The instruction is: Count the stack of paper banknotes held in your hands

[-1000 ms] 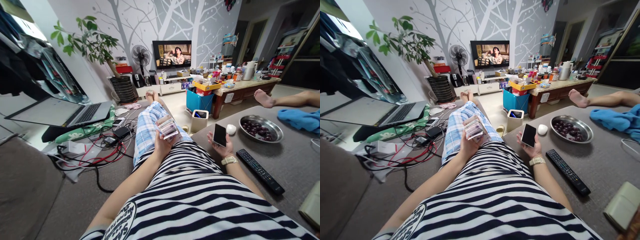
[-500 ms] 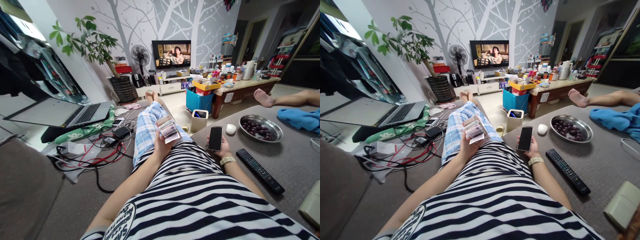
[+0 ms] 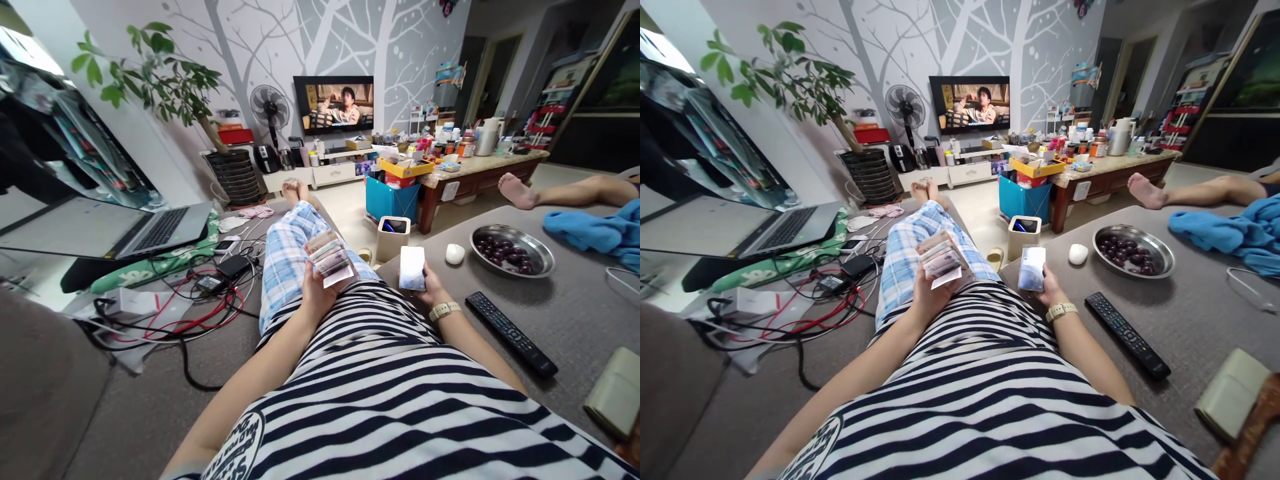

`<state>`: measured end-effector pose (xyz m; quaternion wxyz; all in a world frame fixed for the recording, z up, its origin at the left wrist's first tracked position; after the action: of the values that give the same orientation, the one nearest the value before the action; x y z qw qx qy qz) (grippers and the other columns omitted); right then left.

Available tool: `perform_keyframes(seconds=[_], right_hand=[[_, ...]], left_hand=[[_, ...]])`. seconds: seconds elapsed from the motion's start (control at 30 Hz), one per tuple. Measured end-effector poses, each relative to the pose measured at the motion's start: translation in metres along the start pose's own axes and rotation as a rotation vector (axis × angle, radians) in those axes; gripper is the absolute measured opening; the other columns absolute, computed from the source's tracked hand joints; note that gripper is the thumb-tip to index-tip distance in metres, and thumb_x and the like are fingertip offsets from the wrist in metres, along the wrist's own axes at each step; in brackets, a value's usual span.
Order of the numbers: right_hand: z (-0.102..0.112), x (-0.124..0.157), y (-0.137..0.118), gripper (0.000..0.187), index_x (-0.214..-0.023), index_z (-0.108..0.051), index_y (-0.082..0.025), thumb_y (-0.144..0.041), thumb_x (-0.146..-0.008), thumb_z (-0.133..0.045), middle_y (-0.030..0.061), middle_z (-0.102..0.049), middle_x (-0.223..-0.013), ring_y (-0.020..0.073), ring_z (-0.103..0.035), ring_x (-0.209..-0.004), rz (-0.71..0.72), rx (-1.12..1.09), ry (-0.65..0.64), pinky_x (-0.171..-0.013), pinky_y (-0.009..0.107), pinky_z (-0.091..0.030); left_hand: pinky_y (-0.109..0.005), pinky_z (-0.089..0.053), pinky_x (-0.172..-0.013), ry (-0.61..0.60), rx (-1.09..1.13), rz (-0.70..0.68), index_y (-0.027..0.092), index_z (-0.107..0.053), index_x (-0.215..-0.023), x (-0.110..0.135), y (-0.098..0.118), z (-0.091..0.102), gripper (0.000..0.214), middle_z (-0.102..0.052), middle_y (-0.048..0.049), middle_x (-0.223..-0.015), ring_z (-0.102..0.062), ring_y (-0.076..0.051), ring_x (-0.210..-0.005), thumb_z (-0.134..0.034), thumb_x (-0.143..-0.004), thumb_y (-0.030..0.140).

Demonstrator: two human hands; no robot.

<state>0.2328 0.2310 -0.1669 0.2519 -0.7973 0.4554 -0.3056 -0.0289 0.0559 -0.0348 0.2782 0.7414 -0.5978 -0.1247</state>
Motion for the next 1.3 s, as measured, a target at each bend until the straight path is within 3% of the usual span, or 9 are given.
perform_keyframes(seconds=[0.1,0.23,0.37,0.57,0.73,0.93,1.07,1.3], right_hand=[[-0.002,0.000,0.003,0.027,-0.110,-0.065,-0.023,-0.026,-0.084,-0.071,0.0036,-0.079,-0.084,0.0248,-0.076,-0.075,0.078,0.115,0.028,-0.069,0.039,-0.066],[-0.004,0.001,0.007,0.051,-0.109,-0.065,-0.024,-0.005,-0.063,-0.076,-0.0011,-0.079,-0.089,0.0198,-0.074,-0.074,0.168,0.237,-0.032,-0.065,0.030,-0.062],[-0.007,0.000,0.008,0.060,-0.109,-0.063,-0.024,0.002,-0.057,-0.076,-0.0012,-0.080,-0.093,0.0198,-0.074,-0.079,0.232,0.265,-0.067,-0.068,0.030,-0.062],[-0.014,0.000,0.007,0.063,-0.113,-0.062,-0.024,0.007,-0.060,-0.074,0.0007,-0.079,-0.095,0.0219,-0.076,-0.081,0.212,0.210,-0.107,-0.069,0.032,-0.064],[-0.020,0.008,0.006,0.067,-0.123,-0.060,-0.025,0.006,-0.064,-0.063,0.0022,-0.080,-0.099,0.0230,-0.078,-0.083,0.153,0.173,-0.081,-0.067,0.034,-0.066],[-0.021,0.021,0.008,0.073,-0.136,-0.054,-0.029,0.001,-0.069,-0.060,0.0034,-0.080,-0.108,0.0244,-0.080,-0.084,0.026,0.101,-0.201,-0.064,0.038,-0.067],[-0.021,0.026,0.009,0.077,-0.140,-0.050,-0.030,0.000,-0.070,-0.061,0.0037,-0.081,-0.107,0.0252,-0.079,-0.083,0.030,0.089,-0.268,-0.061,0.037,-0.067],[-0.011,0.017,0.003,0.060,-0.131,-0.055,-0.030,-0.007,-0.076,-0.064,0.0034,-0.080,-0.101,0.0261,-0.079,-0.074,-0.023,0.171,-0.210,-0.052,0.037,-0.065]], left_hand=[[-0.043,-0.063,-0.089,0.004,0.015,0.009,0.016,-0.057,-0.147,-0.002,0.000,0.002,0.061,-0.079,-0.0156,-0.111,-0.077,-0.031,-0.102,-0.041,-0.104,0.057],[-0.046,-0.064,-0.087,-0.020,-0.013,0.001,0.016,-0.054,-0.150,-0.004,-0.001,0.004,0.065,-0.079,-0.0163,-0.111,-0.077,-0.033,-0.099,-0.037,-0.104,0.059],[-0.047,-0.063,-0.091,-0.044,-0.048,-0.019,0.016,-0.051,-0.153,-0.004,-0.002,0.004,0.068,-0.078,-0.0170,-0.113,-0.076,-0.033,-0.102,-0.038,-0.103,0.061],[-0.048,-0.060,-0.096,-0.050,-0.076,-0.031,0.017,-0.052,-0.153,-0.005,-0.002,0.005,0.069,-0.078,-0.0154,-0.114,-0.075,-0.032,-0.106,-0.041,-0.102,0.063],[-0.050,-0.060,-0.097,-0.044,-0.080,-0.015,0.020,-0.055,-0.149,-0.005,-0.002,0.005,0.067,-0.078,-0.0152,-0.114,-0.073,-0.035,-0.111,-0.051,-0.098,0.063],[-0.047,-0.061,-0.096,-0.017,-0.087,-0.031,0.016,-0.055,-0.148,-0.002,-0.001,-0.001,0.068,-0.078,-0.0158,-0.109,-0.074,-0.034,-0.106,-0.048,-0.099,0.062],[-0.048,-0.063,-0.092,-0.002,-0.074,-0.028,0.019,-0.055,-0.148,0.000,-0.001,-0.003,0.067,-0.078,-0.0158,-0.111,-0.075,-0.034,-0.102,-0.053,-0.097,0.062],[-0.049,-0.063,-0.090,0.004,-0.083,-0.024,0.021,-0.058,-0.147,-0.002,0.001,-0.001,0.063,-0.078,-0.0135,-0.112,-0.075,-0.033,-0.102,-0.046,-0.100,0.062]])
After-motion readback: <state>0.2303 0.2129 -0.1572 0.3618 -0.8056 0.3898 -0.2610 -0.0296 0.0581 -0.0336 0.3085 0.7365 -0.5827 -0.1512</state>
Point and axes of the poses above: each hand's wrist, its own x-axis away from the middle knuckle, its own z-axis out of the back of the hand, y = z × x, the point moved 2 cm from there along -x, towards the middle knuckle
